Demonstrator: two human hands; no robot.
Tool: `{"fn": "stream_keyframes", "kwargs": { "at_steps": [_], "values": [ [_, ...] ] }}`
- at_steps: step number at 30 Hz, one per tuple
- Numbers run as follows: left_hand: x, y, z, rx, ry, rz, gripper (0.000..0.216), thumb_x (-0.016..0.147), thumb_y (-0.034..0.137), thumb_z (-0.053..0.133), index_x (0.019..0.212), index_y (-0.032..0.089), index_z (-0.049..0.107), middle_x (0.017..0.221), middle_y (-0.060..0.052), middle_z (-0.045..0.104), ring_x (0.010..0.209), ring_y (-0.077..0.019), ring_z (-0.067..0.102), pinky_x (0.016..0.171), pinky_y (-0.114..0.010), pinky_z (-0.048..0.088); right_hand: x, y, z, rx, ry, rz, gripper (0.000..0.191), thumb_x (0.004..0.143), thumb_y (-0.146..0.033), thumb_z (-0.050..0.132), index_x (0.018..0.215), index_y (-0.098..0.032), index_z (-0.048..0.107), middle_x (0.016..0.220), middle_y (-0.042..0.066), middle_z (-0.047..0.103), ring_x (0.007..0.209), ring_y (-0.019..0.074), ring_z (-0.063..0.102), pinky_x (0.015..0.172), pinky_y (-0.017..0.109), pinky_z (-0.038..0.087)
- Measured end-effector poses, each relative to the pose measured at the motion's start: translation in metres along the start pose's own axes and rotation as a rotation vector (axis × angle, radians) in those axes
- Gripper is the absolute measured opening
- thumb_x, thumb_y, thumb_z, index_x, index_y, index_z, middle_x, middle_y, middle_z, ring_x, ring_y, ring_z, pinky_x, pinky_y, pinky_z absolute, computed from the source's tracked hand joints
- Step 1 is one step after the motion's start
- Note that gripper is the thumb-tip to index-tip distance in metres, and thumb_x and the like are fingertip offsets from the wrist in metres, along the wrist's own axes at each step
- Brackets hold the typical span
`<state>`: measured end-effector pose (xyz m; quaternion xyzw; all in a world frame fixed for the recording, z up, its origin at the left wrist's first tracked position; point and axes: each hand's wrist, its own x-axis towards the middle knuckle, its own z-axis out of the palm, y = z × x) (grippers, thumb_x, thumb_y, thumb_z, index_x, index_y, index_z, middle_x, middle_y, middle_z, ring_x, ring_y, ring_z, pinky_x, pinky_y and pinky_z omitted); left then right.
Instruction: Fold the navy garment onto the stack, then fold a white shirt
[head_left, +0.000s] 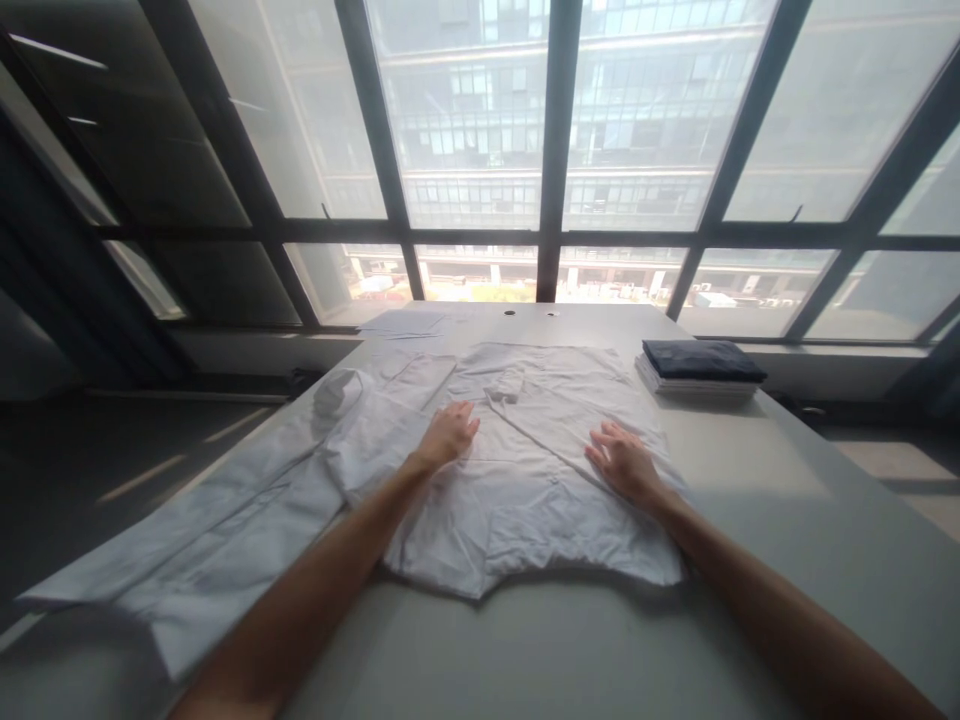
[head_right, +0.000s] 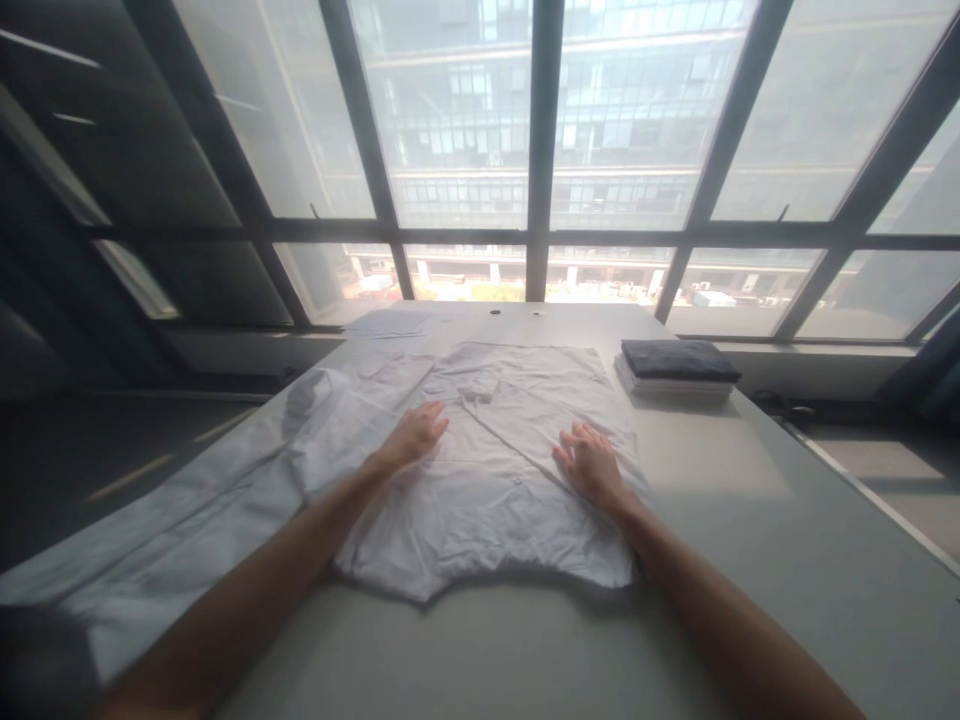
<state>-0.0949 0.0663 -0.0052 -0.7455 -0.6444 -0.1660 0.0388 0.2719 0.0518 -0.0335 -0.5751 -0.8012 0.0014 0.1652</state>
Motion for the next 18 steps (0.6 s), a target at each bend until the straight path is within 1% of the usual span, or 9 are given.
{"fn": "stream_keyframes", "kwargs": {
  "at_steps": [2,4,6,8,9,11,14,16,18],
  "values": [
    [-0.008,0.001,0.015,0.046,-0.003,-0.012,0.045,0.103,0.029,0.047,0.144,0.012,0.057,0.149,-0.02,0.057,0.14,-0.0323,0.051,0.118,-0.053,0.038,0.001,0.002,-0.002,0.034,0.013,0.005,0.033,0.104,-0.032,0.047,0.118,-0.021,0.075,0.14,0.013,0.065,0.137,0.0289,0.055,0.113,0.042,0.039],
    [-0.013,-0.002,0.022,0.062,0.01,-0.005,0.047,0.104,0.03,0.045,0.146,0.012,0.056,0.15,-0.022,0.056,0.142,-0.0338,0.049,0.117,-0.056,0.039,0.001,0.003,-0.005,0.065,0.017,-0.003,0.032,0.103,-0.027,0.046,0.11,-0.021,0.077,0.134,0.012,0.07,0.133,0.028,0.058,0.113,0.04,0.039],
    [-0.014,-0.005,0.024,0.067,0.016,0.006,0.046,0.105,0.03,0.043,0.145,0.014,0.058,0.15,-0.021,0.056,0.142,-0.0342,0.049,0.117,-0.057,0.038,0.002,0.003,-0.009,0.082,0.029,-0.033,0.031,0.101,-0.024,0.046,0.097,-0.02,0.077,0.121,0.011,0.075,0.123,0.0269,0.063,0.11,0.037,0.04],
    [-0.013,-0.007,0.025,0.072,0.018,0.007,0.045,0.104,0.03,0.043,0.144,0.017,0.06,0.151,-0.021,0.055,0.142,-0.035,0.048,0.117,-0.059,0.038,0.002,0.001,-0.013,0.091,0.044,-0.045,0.029,0.099,-0.022,0.048,0.088,-0.02,0.074,0.107,0.01,0.076,0.108,0.0246,0.067,0.104,0.034,0.043],
    [-0.012,-0.008,0.026,0.073,0.017,0.005,0.045,0.104,0.03,0.044,0.144,0.017,0.061,0.152,-0.021,0.054,0.142,-0.0354,0.048,0.117,-0.06,0.037,0.002,0.0,-0.015,0.095,0.051,-0.038,0.028,0.098,-0.022,0.048,0.087,-0.02,0.073,0.103,0.009,0.076,0.102,0.0235,0.067,0.099,0.032,0.045],
    [-0.011,-0.008,0.027,0.071,0.012,0.006,0.046,0.103,0.03,0.044,0.144,0.017,0.061,0.152,-0.021,0.054,0.142,-0.0356,0.048,0.117,-0.059,0.038,0.004,-0.001,-0.016,0.102,0.064,-0.019,0.024,0.097,-0.021,0.05,0.09,-0.019,0.073,0.102,0.009,0.075,0.097,0.0225,0.067,0.091,0.029,0.046],
    [-0.01,-0.008,0.028,0.07,-0.001,0.009,0.048,0.103,0.031,0.042,0.144,0.015,0.06,0.153,-0.02,0.054,0.143,-0.0345,0.047,0.117,-0.057,0.038,0.008,0.001,-0.013,0.115,0.087,0.0,0.022,0.095,-0.02,0.051,0.091,-0.019,0.072,0.104,0.01,0.075,0.099,0.0229,0.066,0.089,0.029,0.045],
    [-0.01,-0.008,0.027,0.072,-0.006,0.004,0.048,0.104,0.031,0.041,0.144,0.015,0.06,0.153,-0.02,0.054,0.143,-0.0337,0.047,0.118,-0.056,0.037,0.013,0.005,-0.01,0.16,0.116,0.059,0.021,0.095,-0.021,0.05,0.094,-0.019,0.071,0.102,0.01,0.075,0.097,0.0231,0.067,0.087,0.029,0.045],
    [-0.01,-0.008,0.026,0.075,-0.006,-0.002,0.047,0.103,0.031,0.041,0.144,0.016,0.061,0.153,-0.019,0.054,0.142,-0.0332,0.048,0.117,-0.054,0.038,0.017,0.011,-0.01,0.222,0.168,0.15,0.024,0.098,-0.022,0.046,0.102,-0.019,0.07,0.099,0.011,0.076,0.091,0.023,0.068,0.081,0.029,0.045]
  ]
}}
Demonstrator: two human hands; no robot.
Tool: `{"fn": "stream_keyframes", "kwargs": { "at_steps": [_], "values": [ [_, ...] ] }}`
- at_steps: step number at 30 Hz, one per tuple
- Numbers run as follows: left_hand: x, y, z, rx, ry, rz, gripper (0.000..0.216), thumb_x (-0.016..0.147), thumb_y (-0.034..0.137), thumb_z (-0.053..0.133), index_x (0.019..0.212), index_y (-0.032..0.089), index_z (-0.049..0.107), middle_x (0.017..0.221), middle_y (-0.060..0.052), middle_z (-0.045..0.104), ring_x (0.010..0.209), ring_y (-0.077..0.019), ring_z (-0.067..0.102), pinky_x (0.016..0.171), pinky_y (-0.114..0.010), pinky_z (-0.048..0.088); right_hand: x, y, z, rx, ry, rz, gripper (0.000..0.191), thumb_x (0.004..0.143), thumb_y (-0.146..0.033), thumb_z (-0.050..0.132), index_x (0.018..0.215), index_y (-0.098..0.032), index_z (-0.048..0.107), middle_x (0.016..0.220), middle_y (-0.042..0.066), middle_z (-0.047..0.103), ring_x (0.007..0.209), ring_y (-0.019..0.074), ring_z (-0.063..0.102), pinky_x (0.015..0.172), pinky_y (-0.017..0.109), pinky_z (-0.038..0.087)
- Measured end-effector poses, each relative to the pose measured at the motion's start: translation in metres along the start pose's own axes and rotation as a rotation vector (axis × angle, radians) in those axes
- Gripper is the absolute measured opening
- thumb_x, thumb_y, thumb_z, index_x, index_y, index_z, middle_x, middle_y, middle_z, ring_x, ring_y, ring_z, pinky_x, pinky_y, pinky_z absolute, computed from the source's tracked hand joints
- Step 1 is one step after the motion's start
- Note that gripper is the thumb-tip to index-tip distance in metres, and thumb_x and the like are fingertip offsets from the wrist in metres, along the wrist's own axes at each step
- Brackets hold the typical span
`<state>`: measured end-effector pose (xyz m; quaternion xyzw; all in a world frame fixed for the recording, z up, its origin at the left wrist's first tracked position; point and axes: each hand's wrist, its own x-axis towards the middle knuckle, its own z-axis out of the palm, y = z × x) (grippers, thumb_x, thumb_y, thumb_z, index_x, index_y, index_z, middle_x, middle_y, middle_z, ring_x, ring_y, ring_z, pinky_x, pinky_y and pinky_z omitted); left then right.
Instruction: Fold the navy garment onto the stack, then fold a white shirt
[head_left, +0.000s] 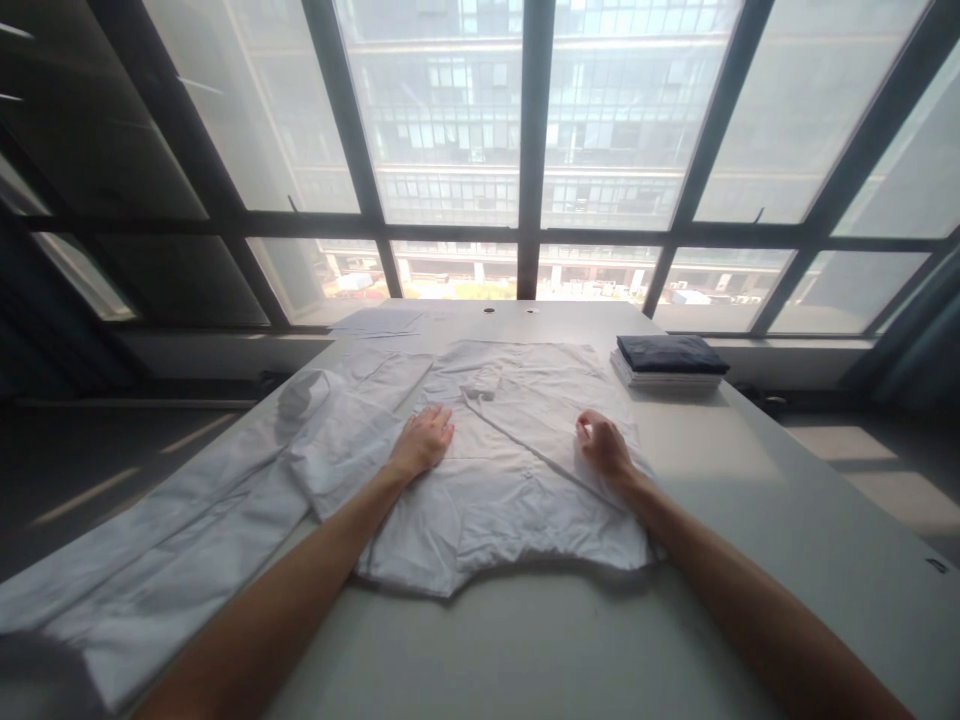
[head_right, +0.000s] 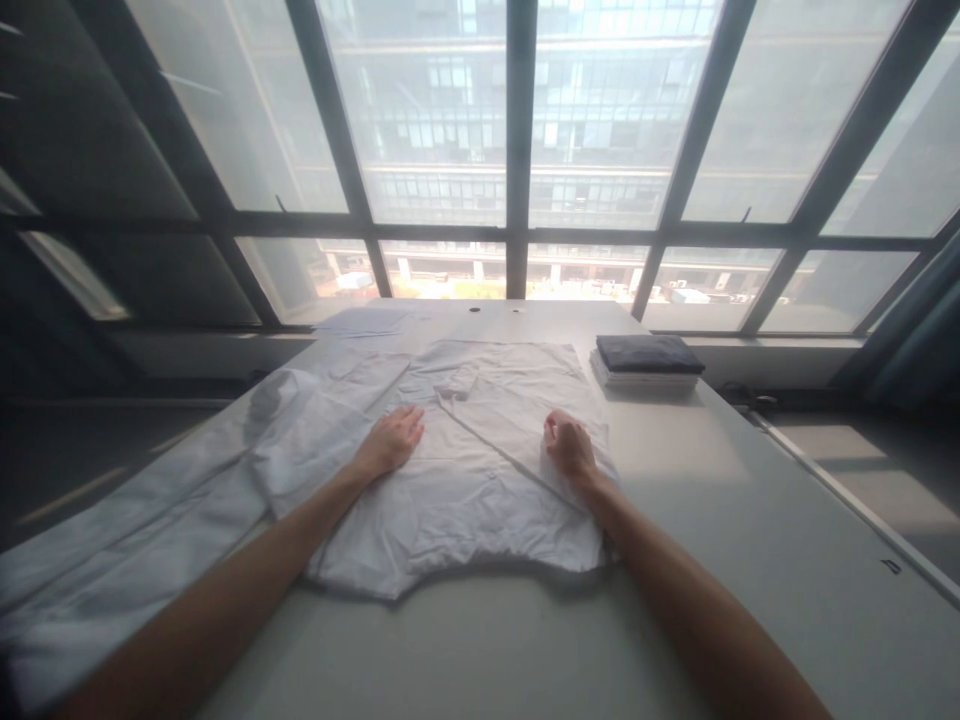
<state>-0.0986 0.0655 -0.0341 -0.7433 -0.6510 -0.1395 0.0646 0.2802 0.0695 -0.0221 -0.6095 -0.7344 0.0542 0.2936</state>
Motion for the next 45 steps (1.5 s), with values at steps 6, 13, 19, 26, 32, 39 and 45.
{"fn": "stream_keyframes", "kwargs": {
  "at_steps": [6,13,19,26,32,39,45],
  "values": [
    [0.001,0.001,-0.001,0.004,0.015,0.002,0.046,0.102,0.03,0.044,0.142,0.017,0.063,0.151,-0.02,0.055,0.14,-0.0334,0.05,0.115,-0.053,0.04,-0.001,0.009,-0.008,-0.012,-0.043,0.045,0.026,0.099,-0.026,0.046,0.107,-0.018,0.069,0.096,0.009,0.075,0.089,0.0227,0.067,0.079,0.03,0.046],
    [0.001,0.001,-0.004,0.006,0.017,0.022,0.047,0.102,0.029,0.042,0.142,0.015,0.063,0.15,-0.02,0.056,0.142,-0.0322,0.05,0.116,-0.05,0.041,-0.01,-0.006,-0.009,-0.141,-0.116,-0.122,0.018,0.095,-0.022,0.056,0.089,-0.021,0.073,0.104,0.011,0.074,0.103,0.0248,0.064,0.094,0.032,0.045],
    [0.003,-0.002,-0.004,0.011,0.007,0.026,0.048,0.102,0.031,0.041,0.141,0.013,0.062,0.151,-0.021,0.056,0.142,-0.0327,0.049,0.117,-0.05,0.04,0.001,0.004,-0.018,0.025,0.06,0.025,0.02,0.098,-0.027,0.048,0.097,-0.021,0.067,0.099,0.009,0.074,0.092,0.0237,0.067,0.084,0.031,0.047],
    [0.005,-0.007,0.005,-0.003,0.053,0.045,0.048,0.1,0.031,0.044,0.14,0.013,0.064,0.149,-0.022,0.057,0.139,-0.0348,0.052,0.114,-0.052,0.042,0.005,0.096,-0.091,0.217,0.418,0.24,0.03,0.093,-0.037,0.046,0.1,-0.015,0.065,0.094,0.015,0.073,0.086,0.0259,0.066,0.08,0.034,0.051],
    [0.004,-0.007,0.009,0.009,0.077,0.06,0.048,0.101,0.029,0.043,0.141,0.01,0.063,0.148,-0.023,0.057,0.139,-0.0356,0.051,0.114,-0.054,0.043,-0.047,0.195,-0.142,0.127,0.363,0.591,0.016,0.074,-0.032,0.057,0.072,-0.017,0.064,0.072,0.012,0.07,0.071,0.026,0.064,0.072,0.038,0.051],
    [0.005,-0.006,0.009,0.043,0.066,0.056,0.048,0.102,0.03,0.042,0.142,0.009,0.061,0.149,-0.022,0.057,0.14,-0.0347,0.051,0.114,-0.053,0.042,-0.058,0.141,-0.125,0.097,0.405,0.222,0.03,0.084,-0.039,0.054,0.097,-0.016,0.069,0.103,0.017,0.073,0.099,0.0304,0.068,0.085,0.041,0.054],
    [0.004,-0.004,0.004,0.058,0.045,0.064,0.049,0.103,0.029,0.041,0.142,0.008,0.06,0.149,-0.023,0.056,0.14,-0.0344,0.051,0.114,-0.053,0.043,-0.042,0.022,-0.07,-0.16,0.061,-0.19,0.036,0.093,-0.037,0.061,0.123,-0.017,0.068,0.134,0.017,0.066,0.127,0.0325,0.056,0.107,0.046,0.045]
  ]
}}
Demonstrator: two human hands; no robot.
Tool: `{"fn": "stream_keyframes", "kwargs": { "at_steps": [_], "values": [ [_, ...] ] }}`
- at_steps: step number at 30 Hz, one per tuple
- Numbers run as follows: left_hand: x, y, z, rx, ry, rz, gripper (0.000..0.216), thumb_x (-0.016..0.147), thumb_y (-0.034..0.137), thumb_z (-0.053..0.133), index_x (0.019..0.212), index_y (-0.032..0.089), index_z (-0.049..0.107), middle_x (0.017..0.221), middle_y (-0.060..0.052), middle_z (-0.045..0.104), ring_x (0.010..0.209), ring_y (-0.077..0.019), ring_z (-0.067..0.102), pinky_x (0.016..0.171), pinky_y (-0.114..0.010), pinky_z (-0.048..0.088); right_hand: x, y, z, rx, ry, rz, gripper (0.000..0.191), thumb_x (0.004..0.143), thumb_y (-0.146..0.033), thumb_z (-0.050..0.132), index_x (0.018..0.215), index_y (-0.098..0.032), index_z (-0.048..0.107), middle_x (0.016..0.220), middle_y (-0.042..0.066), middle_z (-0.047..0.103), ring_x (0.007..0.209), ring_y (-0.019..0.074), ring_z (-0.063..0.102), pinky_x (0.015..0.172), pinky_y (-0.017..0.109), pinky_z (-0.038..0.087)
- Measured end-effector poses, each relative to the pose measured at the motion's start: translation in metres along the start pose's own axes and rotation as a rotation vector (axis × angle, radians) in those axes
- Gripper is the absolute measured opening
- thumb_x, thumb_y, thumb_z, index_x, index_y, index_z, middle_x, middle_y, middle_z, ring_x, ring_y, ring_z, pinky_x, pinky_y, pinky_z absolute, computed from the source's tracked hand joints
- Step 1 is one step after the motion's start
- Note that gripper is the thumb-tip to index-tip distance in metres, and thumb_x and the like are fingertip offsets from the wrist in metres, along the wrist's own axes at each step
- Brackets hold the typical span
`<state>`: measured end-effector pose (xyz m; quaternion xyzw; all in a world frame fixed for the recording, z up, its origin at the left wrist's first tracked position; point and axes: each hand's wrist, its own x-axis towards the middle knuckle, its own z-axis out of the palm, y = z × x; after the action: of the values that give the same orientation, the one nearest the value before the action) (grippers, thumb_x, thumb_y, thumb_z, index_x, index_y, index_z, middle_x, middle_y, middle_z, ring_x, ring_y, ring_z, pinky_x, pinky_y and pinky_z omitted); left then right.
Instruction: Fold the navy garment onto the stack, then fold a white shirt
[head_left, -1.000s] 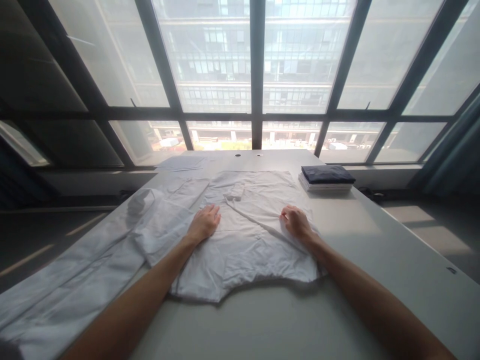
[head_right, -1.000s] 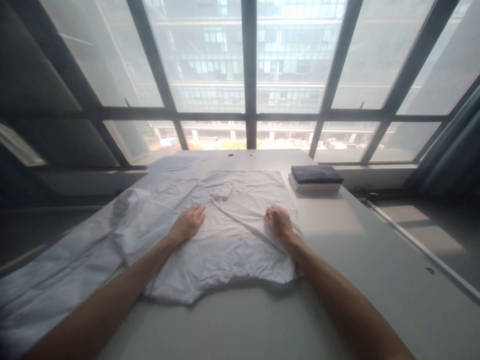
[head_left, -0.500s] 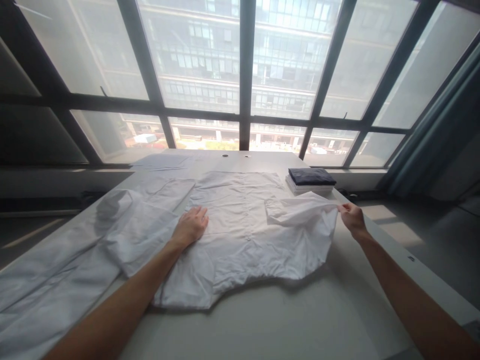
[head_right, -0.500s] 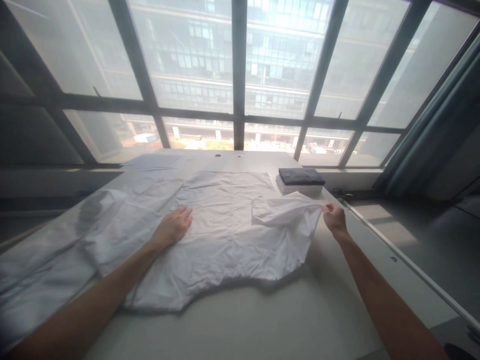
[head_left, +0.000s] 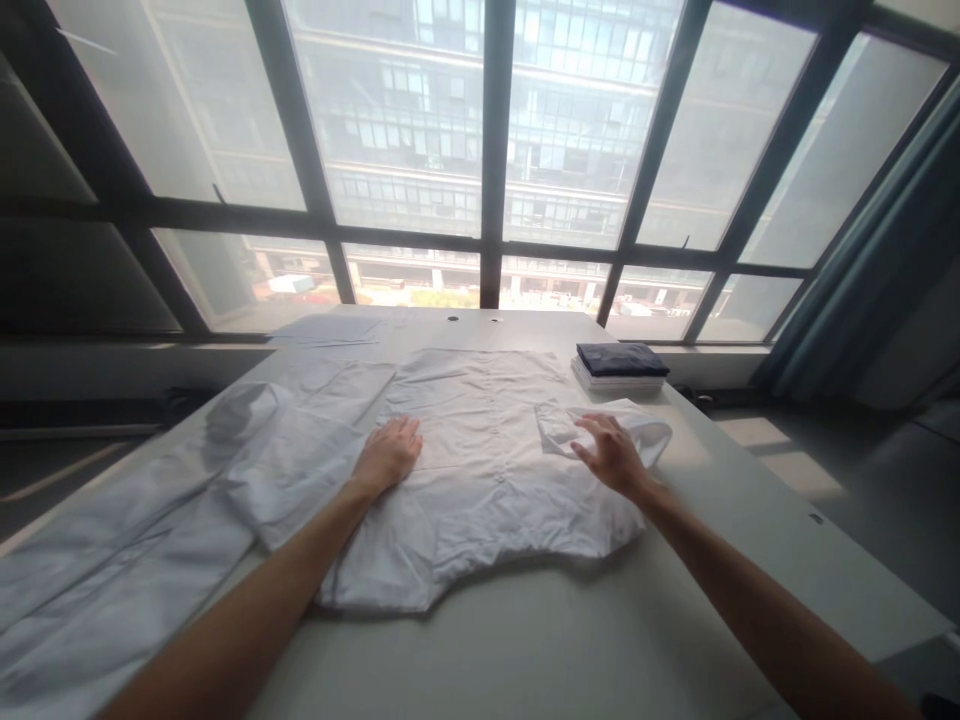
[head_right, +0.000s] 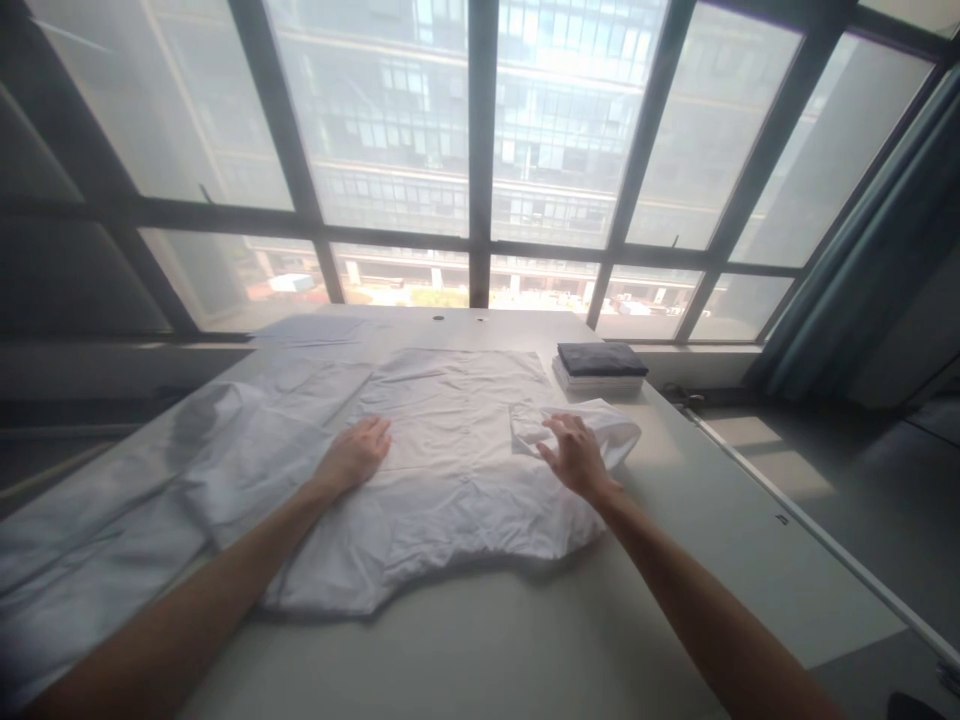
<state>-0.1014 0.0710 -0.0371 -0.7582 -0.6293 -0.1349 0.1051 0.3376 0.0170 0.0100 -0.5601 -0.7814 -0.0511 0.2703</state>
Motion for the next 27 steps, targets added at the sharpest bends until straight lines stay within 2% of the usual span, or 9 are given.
{"fn": "stream_keyframes", "kwargs": {
  "at_steps": [3,5,9,12,16,19,21,24,27],
  "values": [
    [-0.001,0.0,-0.002,-0.012,0.008,0.007,0.049,0.103,0.029,0.041,0.142,0.007,0.061,0.148,-0.023,0.057,0.138,-0.0345,0.052,0.112,-0.053,0.044,0.005,-0.029,0.019,-0.114,-0.185,0.053,0.052,0.091,-0.041,0.068,0.136,-0.017,0.062,0.139,0.019,0.064,0.126,0.0347,0.057,0.102,0.045,0.047],
    [-0.001,0.0,-0.002,-0.019,0.021,0.008,0.049,0.102,0.029,0.042,0.141,0.008,0.062,0.147,-0.023,0.058,0.137,-0.0345,0.054,0.112,-0.053,0.045,0.008,-0.028,0.025,-0.138,-0.238,0.131,0.037,0.094,-0.037,0.064,0.127,-0.018,0.068,0.126,0.016,0.071,0.116,0.0306,0.063,0.096,0.038,0.048],
    [-0.001,0.0,0.002,-0.035,0.056,0.012,0.048,0.101,0.029,0.044,0.139,0.008,0.064,0.146,-0.024,0.059,0.136,-0.0352,0.054,0.111,-0.053,0.045,0.012,0.011,0.016,-0.135,-0.243,0.344,0.022,0.097,-0.026,0.054,0.103,-0.019,0.075,0.101,0.012,0.077,0.097,0.0251,0.071,0.084,0.032,0.049],
    [0.0,-0.001,0.006,-0.052,0.087,-0.001,0.048,0.099,0.03,0.046,0.138,0.01,0.066,0.144,-0.024,0.06,0.135,-0.0355,0.056,0.111,-0.053,0.046,0.007,0.05,0.0,-0.133,-0.268,0.288,0.032,0.098,-0.033,0.055,0.119,-0.016,0.072,0.121,0.015,0.075,0.114,0.0267,0.068,0.097,0.034,0.048],
    [0.0,-0.002,0.008,-0.048,0.086,-0.007,0.048,0.099,0.03,0.045,0.138,0.01,0.066,0.144,-0.024,0.06,0.136,-0.0355,0.055,0.111,-0.053,0.046,-0.013,0.095,-0.017,-0.199,-0.314,0.317,0.05,0.101,-0.044,0.051,0.136,-0.012,0.064,0.148,0.021,0.059,0.142,0.0321,0.049,0.118,0.046,0.035],
    [0.001,-0.001,0.008,-0.054,0.068,-0.01,0.048,0.099,0.03,0.045,0.138,0.01,0.066,0.145,-0.023,0.06,0.137,-0.0351,0.055,0.112,-0.053,0.045,-0.031,0.131,-0.027,-0.292,-0.238,0.539,0.058,0.097,-0.051,0.054,0.141,-0.014,0.061,0.155,0.023,0.051,0.149,0.0377,0.04,0.118,0.06,0.03],
    [0.001,-0.001,0.007,-0.066,0.068,-0.019,0.048,0.098,0.03,0.047,0.137,0.012,0.067,0.144,-0.023,0.061,0.136,-0.0348,0.056,0.112,-0.053,0.045,-0.041,0.155,-0.034,-0.29,-0.119,0.72,0.059,0.089,-0.051,0.065,0.135,-0.014,0.065,0.144,0.025,0.06,0.141,0.0425,0.048,0.112,0.063,0.036],
    [0.002,-0.001,0.007,-0.076,0.069,-0.027,0.048,0.098,0.03,0.047,0.137,0.012,0.067,0.144,-0.023,0.061,0.135,-0.035,0.056,0.112,-0.053,0.046,-0.05,0.186,-0.046,-0.212,0.016,0.89,0.044,0.087,-0.039,0.065,0.122,-0.016,0.074,0.119,0.024,0.073,0.114,0.0389,0.069,0.094,0.05,0.053],
    [0.002,-0.001,0.005,-0.073,0.053,-0.027,0.049,0.099,0.03,0.046,0.139,0.009,0.065,0.145,-0.024,0.06,0.136,-0.0355,0.056,0.112,-0.053,0.045,-0.055,0.204,-0.055,-0.16,0.095,0.998,0.035,0.087,-0.034,0.062,0.109,-0.014,0.08,0.101,0.022,0.077,0.091,0.0327,0.074,0.074,0.038,0.056]
  ]
}}
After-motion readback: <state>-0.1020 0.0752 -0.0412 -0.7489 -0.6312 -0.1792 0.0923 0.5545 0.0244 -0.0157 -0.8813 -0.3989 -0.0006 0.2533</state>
